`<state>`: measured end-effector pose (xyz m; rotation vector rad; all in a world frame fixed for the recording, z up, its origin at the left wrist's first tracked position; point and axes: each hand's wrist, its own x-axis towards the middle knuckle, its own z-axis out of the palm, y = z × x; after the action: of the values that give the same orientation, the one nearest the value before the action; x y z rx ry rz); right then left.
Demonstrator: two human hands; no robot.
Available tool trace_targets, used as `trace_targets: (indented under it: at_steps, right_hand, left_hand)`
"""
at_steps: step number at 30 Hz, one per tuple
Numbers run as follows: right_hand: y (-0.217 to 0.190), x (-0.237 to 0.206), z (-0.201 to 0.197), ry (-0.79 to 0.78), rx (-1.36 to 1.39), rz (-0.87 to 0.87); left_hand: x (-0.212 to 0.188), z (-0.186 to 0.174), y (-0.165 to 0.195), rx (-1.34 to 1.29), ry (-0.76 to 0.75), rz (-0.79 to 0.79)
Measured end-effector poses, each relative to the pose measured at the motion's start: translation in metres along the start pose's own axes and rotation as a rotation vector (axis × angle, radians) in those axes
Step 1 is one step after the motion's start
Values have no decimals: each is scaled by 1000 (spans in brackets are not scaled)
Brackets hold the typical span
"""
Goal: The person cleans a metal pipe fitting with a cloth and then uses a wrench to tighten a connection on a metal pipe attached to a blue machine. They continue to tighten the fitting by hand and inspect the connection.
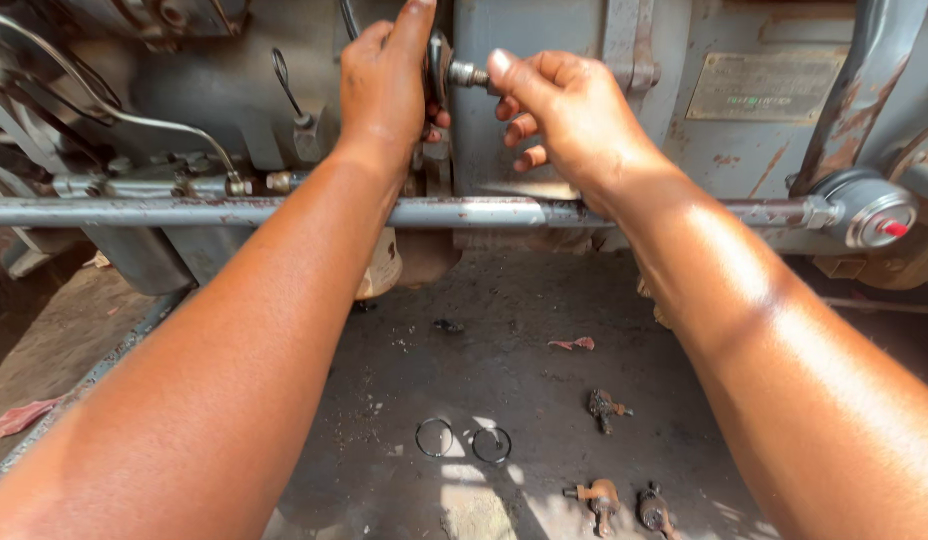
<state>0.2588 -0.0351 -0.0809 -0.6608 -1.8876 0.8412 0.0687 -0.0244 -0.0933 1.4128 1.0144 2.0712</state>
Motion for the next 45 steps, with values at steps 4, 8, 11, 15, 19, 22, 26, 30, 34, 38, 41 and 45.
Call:
trace_targets:
  at_steps: [4,8,11,15,19,22,26,30,34,38,41,45]
  right_hand:
    - [-3,-4,2,38,-40,146]
    - [-12,-10,4,3,-57,42]
    - [-13,-10,5,-51,-98,-114]
    - [-9,-6,5,14,-7,48]
    - [-9,-6,4,25,-82,37]
    - [-12,-9,4,26,-173,-122]
    - [-12,-9,6,73,-166,87]
    - [-5,-6,2,68,-140,84]
    - [0,-3,0,42,-122,-113]
    - [-1,-4,-1,22,-84,-96]
    - [-6,-6,0,15,-99,26]
    - [-12,-8,1,85,-84,84]
  left_hand:
    - [1,-3,-8,5,-82,20]
    - [0,-6,-2,-24,-74,35]
    - [-3,-4,4,-25,-76,40]
    - [-9,1,10,-6,-98,22]
    - [-11,3,16,-6,-56,-19]
    - [-11,5,21,-4,-30,-20]
    - [-14,5,22,36,-41,-24]
    - [-16,6,19,25,-86,-35]
    - [-14,7,18,2,-96,-58]
    - [-15,7,23,42,-86,-69]
    - [-18,9,26,55,-95,-62]
    - [-17,11,25,54,-75,-53]
